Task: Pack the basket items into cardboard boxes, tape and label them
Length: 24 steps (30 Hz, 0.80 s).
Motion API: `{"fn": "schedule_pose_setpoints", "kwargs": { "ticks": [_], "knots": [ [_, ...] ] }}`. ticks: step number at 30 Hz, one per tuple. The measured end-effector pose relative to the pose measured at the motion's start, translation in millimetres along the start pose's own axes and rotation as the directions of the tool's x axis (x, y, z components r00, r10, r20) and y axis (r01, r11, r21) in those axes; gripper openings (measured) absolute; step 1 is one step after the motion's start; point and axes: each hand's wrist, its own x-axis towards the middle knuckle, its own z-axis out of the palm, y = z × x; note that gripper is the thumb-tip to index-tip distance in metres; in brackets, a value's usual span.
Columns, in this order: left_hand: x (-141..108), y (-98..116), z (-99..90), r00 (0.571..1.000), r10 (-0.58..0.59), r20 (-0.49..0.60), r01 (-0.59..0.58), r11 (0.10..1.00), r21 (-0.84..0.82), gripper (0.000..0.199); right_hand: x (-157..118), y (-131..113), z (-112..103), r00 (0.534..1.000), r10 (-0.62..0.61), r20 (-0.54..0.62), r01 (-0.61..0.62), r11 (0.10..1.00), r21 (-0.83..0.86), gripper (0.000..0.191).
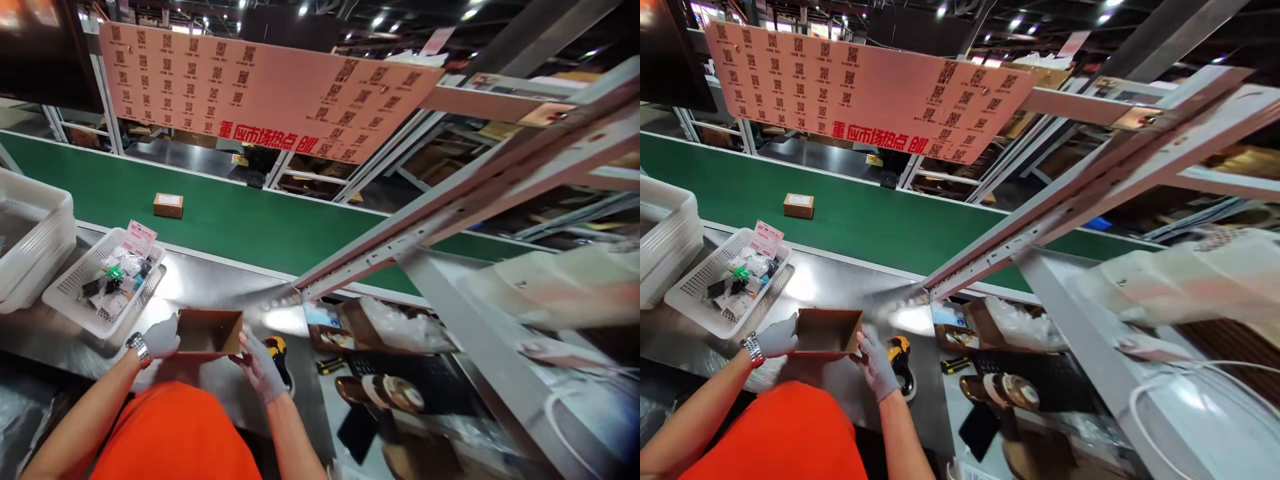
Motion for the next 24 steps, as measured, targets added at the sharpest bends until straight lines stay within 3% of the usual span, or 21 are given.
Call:
{"fn": "schedule_pose_setpoints", "kwargs": {
  "ticks": [2, 4, 8, 12, 17, 20, 24],
  "knots": [
    [3, 8, -8.4, 1.000, -0.012, 0.000, 0.012, 0.992, 0.127, 0.082, 8, -6, -2, 0.995, 0.063, 0.073, -0.063, 0.998, -0.009, 0.079],
    [6, 18, -13.3, 0.999, -0.027, -0.021, 0.030, 0.981, 0.191, 0.081, 20, -7, 4, 0.994, 0.016, 0.110, -0.008, 0.998, -0.069, 0.085],
    [-3, 27, -11.8, 0.996, -0.012, -0.083, 0.030, 0.975, 0.218, 0.075, 43, 3, 26, 0.992, -0.053, 0.113, 0.071, 0.984, -0.163, 0.068],
    [-24, 25, -1.1, 0.988, 0.109, -0.105, -0.082, 0.970, 0.230, 0.091, 53, 21, 36, 0.998, -0.063, 0.024, 0.066, 0.986, -0.155, 0.066],
    [-11, 27, -1.1, 0.983, 0.070, -0.172, -0.013, 0.949, 0.314, 0.059, 48, 28, 33, 0.999, -0.016, 0.041, 0.016, 1.000, -0.019, 0.072],
    [17, 16, 5.9, 0.961, -0.023, -0.277, 0.065, 0.988, 0.143, 0.050, 42, 20, 30, 0.994, 0.052, 0.100, -0.057, 0.997, 0.047, 0.066],
    [48, -10, 33.4, 0.879, -0.100, -0.466, -0.018, 0.970, -0.242, 0.090, 38, 6, 32, 0.985, 0.100, 0.142, -0.118, 0.986, 0.120, 0.059]
  ]
}}
